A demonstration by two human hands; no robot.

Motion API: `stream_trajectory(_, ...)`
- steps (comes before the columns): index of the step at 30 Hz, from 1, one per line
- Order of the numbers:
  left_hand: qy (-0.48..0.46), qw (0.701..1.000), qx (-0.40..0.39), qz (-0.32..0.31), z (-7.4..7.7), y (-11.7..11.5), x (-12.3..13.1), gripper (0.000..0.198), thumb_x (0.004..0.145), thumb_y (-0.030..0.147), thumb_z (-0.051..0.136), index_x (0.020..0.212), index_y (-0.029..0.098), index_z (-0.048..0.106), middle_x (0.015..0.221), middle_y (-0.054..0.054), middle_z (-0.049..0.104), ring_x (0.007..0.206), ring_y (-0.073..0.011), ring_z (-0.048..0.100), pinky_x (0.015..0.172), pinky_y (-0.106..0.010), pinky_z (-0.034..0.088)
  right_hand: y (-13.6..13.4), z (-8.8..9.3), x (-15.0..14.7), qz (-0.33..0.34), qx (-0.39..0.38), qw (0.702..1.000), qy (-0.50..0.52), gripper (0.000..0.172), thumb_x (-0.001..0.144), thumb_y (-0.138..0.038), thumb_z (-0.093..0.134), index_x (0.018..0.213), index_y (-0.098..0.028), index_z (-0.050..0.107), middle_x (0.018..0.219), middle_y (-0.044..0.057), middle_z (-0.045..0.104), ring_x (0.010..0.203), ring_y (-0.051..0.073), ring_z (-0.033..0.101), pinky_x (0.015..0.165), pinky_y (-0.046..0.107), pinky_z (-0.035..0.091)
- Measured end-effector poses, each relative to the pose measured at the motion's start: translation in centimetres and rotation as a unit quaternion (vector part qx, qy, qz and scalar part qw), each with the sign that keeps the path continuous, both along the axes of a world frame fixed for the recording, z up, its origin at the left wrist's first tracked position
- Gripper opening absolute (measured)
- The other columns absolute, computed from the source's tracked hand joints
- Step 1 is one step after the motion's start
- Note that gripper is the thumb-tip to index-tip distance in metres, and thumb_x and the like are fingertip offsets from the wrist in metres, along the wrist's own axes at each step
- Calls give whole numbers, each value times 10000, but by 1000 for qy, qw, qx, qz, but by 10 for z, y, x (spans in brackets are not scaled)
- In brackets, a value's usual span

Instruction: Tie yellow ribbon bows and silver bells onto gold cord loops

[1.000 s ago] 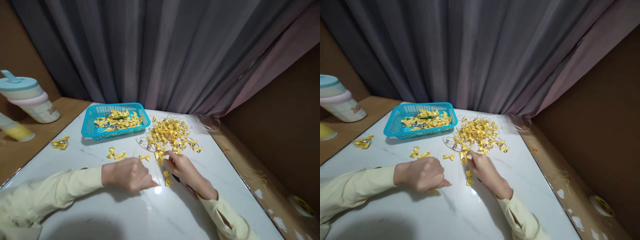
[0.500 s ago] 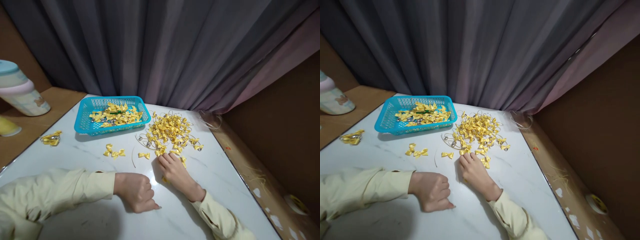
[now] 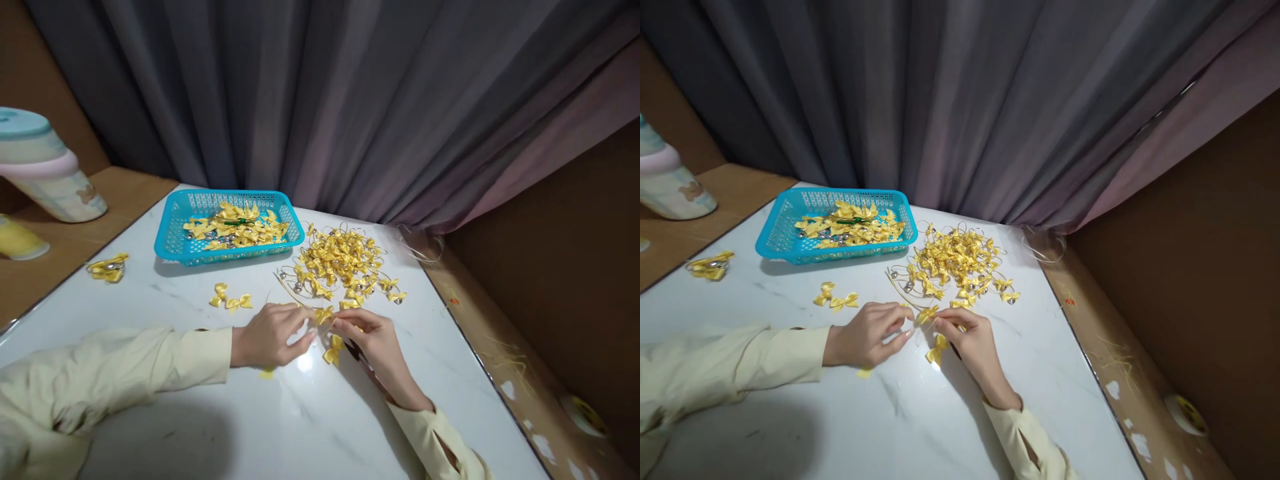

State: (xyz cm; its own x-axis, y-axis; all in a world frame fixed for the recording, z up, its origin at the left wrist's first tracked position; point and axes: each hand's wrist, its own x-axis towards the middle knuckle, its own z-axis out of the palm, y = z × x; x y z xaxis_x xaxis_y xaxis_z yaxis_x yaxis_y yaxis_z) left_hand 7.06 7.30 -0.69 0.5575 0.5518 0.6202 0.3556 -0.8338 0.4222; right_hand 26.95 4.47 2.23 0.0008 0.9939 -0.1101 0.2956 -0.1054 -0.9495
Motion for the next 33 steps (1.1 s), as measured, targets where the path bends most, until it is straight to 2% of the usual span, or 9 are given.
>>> stream_trajectory(3, 18, 999, -42, 16, 2, 6, 2, 249, 858, 245, 448, 1073, 132, 501, 607, 15, 552, 524, -127, 524, 532, -250, 417, -1, 1, 0, 5, -68, 991, 112, 234, 658, -357, 739, 780, -167, 679, 776, 60, 705, 738, 198, 642, 681, 295, 472)
stream_trajectory(6, 74, 994, -85, 8, 10, 9, 7, 332, 854, 282, 462, 1156, 149, 499, 640, 8, 558, 614, -153, 559, 599, -270, 433, -3, -1, 2, 36, -80, 980, 177, 208, 673, -320, 737, 788, -163, 665, 765, 51, 704, 723, 177, 641, 695, 281, 464)
stream_trajectory(10, 159, 979, -115, -52, 28, 12, 17, 201, 813, 260, 481, 950, 190, 610, 673, -2, 590, 645, -152, 553, 585, -247, 393, -5, -5, 6, 83, -67, 972, 208, 179, 684, -289, 726, 786, -161, 656, 764, 46, 702, 702, 170, 635, 699, 283, 462)
stream_trajectory(14, 192, 967, -149, -78, 39, 13, 25, 118, 744, 230, 522, 784, 176, 619, 640, 6, 567, 582, -124, 492, 543, -223, 329, -4, -4, 12, 101, -48, 967, 230, 170, 664, -267, 726, 771, -158, 650, 744, 43, 693, 704, 171, 631, 711, 286, 458)
stream_trajectory(21, 231, 939, -196, -163, 48, 16, 34, 251, 828, 281, 476, 656, 132, 582, 567, 23, 481, 513, -79, 421, 506, -192, 313, 2, -4, 20, 154, -59, 920, 355, 118, 636, -187, 696, 718, -150, 621, 665, 15, 654, 646, 124, 597, 664, 243, 430)
stream_trajectory(24, 248, 938, -181, -160, 60, 18, 33, 298, 864, 298, 443, 662, 124, 576, 576, 15, 487, 534, -85, 431, 525, -202, 320, 3, -3, 22, 158, -58, 909, 382, 126, 631, -187, 681, 727, -152, 609, 670, 8, 639, 581, 102, 555, 617, 231, 417)
stream_trajectory(27, 255, 944, -163, -134, 74, 17, 25, 342, 890, 326, 411, 668, 120, 572, 588, 6, 501, 547, -93, 444, 539, -212, 324, 2, -1, 22, 175, -67, 900, 393, 147, 634, -208, 674, 754, -152, 611, 633, -6, 625, 418, 53, 403, 481, 207, 331)
stream_trajectory(30, 256, 950, -156, -87, 82, 7, 10, 370, 900, 357, 398, 675, 121, 574, 599, -1, 515, 550, -98, 453, 534, -215, 321, -4, -1, 16, 224, -99, 892, 381, 221, 708, -304, 635, 871, -155, 624, 594, -8, 621, 341, 33, 249, 417, 207, 237)
stream_trajectory(33, 270, 947, -164, -54, 84, -11, -11, 365, 901, 335, 403, 648, 125, 560, 590, -2, 527, 534, -95, 458, 523, -213, 311, -14, -4, 5, 287, -130, 881, 354, 278, 801, -389, 559, 930, -149, 617, 509, -33, 567, 333, 35, 196, 416, 204, 220)
